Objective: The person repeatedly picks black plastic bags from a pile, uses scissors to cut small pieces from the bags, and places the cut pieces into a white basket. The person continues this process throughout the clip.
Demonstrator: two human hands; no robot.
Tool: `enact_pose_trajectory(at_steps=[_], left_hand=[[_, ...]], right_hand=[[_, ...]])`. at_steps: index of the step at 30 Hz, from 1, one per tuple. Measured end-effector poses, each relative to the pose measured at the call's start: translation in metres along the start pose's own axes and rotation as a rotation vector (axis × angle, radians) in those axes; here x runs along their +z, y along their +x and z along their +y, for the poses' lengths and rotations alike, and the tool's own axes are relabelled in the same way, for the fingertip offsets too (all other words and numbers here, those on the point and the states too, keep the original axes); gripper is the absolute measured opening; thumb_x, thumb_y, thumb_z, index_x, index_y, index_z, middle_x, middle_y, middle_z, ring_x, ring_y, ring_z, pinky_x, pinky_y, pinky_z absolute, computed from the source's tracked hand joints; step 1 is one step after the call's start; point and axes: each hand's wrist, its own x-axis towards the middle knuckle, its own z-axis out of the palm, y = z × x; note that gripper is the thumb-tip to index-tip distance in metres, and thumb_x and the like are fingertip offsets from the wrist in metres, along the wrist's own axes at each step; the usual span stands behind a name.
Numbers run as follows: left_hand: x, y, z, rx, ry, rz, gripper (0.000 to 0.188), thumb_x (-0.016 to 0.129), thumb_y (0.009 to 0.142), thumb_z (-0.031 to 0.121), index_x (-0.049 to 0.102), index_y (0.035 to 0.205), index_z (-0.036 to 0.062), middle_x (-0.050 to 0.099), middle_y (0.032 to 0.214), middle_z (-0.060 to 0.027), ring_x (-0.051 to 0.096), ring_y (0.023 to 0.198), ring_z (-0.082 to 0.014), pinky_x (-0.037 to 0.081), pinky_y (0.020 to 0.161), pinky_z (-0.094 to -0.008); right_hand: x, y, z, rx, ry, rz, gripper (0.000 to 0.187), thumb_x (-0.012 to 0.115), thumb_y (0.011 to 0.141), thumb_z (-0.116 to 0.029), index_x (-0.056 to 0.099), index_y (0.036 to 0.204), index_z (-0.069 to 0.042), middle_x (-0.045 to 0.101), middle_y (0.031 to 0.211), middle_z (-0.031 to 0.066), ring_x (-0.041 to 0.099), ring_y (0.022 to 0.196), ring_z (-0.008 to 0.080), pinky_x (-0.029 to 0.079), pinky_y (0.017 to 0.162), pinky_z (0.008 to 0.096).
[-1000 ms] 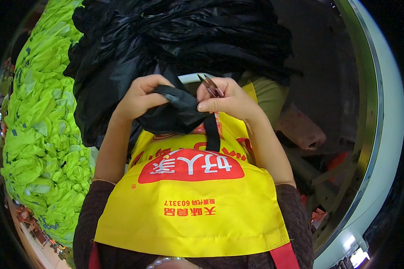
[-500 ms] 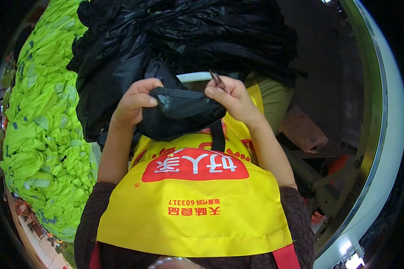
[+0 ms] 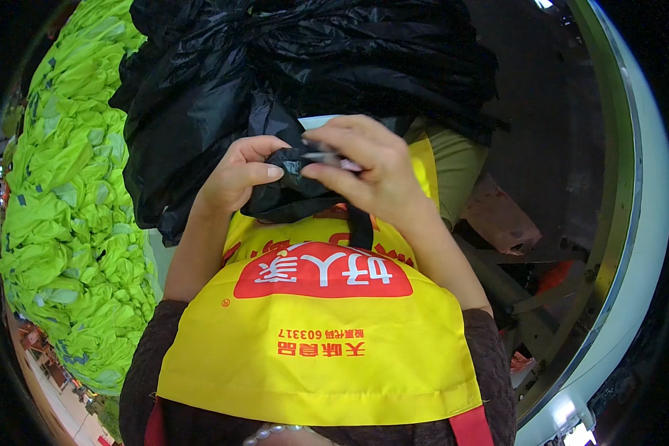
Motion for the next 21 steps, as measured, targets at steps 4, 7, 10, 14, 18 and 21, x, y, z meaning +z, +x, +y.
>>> enact_pose_trajectory(at_steps=[4, 7, 10, 14, 18, 21], left_hand=[[-0.001, 0.001, 0.000, 0.045, 0.038, -0.001, 0.025, 0.059, 0.074, 0.008, 0.060, 0.098, -0.0021, 0.063, 0.090, -0.0052, 0.058, 0.082, -0.0097, 0.045, 0.078, -0.0213], [0.000, 0.000, -0.001, 0.038, 0.058, -0.025, 0.023, 0.059, 0.078, 0.006, 0.060, 0.099, -0.0028, 0.062, 0.090, -0.0038, 0.057, 0.080, -0.0079, 0.045, 0.076, -0.0206], [0.003, 0.002, -0.002, 0.015, 0.056, 0.017, 0.021, 0.059, 0.078, 0.006, 0.061, 0.097, -0.0019, 0.063, 0.089, -0.0040, 0.058, 0.078, -0.0078, 0.045, 0.075, -0.0201], [0.007, -0.004, 0.001, -0.023, 0.066, 0.071, 0.018, 0.061, 0.077, 0.006, 0.062, 0.094, -0.0005, 0.063, 0.084, -0.0034, 0.057, 0.074, -0.0075, 0.046, 0.073, -0.0203], [0.008, -0.009, 0.004, -0.008, 0.153, 0.093, 0.018, 0.065, 0.072, 0.010, 0.064, 0.087, 0.0007, 0.064, 0.082, -0.0023, 0.059, 0.072, -0.0100, 0.047, 0.074, -0.0222], [-0.002, -0.026, 0.019, 0.044, 0.386, 0.127, 0.017, 0.067, 0.071, 0.008, 0.064, 0.085, 0.0006, 0.062, 0.079, -0.0026, 0.056, 0.071, -0.0069, 0.045, 0.066, -0.0206]], right_hand=[[0.018, -0.004, 0.014, -0.086, -0.089, -0.007, 0.021, 0.065, 0.064, 0.001, 0.063, 0.084, -0.004, 0.061, 0.086, 0.0114, 0.058, 0.072, 0.0256, 0.048, 0.063, 0.0310], [0.016, 0.000, 0.006, -0.164, -0.229, -0.014, 0.016, 0.059, 0.067, 0.003, 0.059, 0.081, -0.006, 0.060, 0.084, 0.0113, 0.057, 0.071, 0.0271, 0.047, 0.063, 0.0332], [0.018, -0.002, 0.011, -0.145, -0.221, 0.008, 0.016, 0.059, 0.068, 0.002, 0.058, 0.082, -0.005, 0.059, 0.082, 0.0117, 0.057, 0.070, 0.0278, 0.047, 0.062, 0.0323], [0.007, -0.005, 0.001, 0.101, 0.015, 0.083, 0.006, 0.058, 0.080, -0.005, 0.055, 0.084, -0.001, 0.057, 0.078, 0.0082, 0.055, 0.068, 0.0186, 0.043, 0.058, 0.0260], [-0.014, -0.013, 0.004, 0.484, 0.519, 0.175, 0.013, 0.053, 0.089, -0.017, 0.054, 0.088, -0.005, 0.052, 0.071, -0.0029, 0.043, 0.058, 0.0016, 0.033, 0.050, 0.0164], [-0.038, -0.016, 0.029, 0.521, 0.450, 0.267, 0.015, 0.055, 0.088, -0.021, 0.056, 0.087, -0.007, 0.050, 0.067, -0.0042, 0.040, 0.054, 0.0008, 0.028, 0.047, 0.0149]])
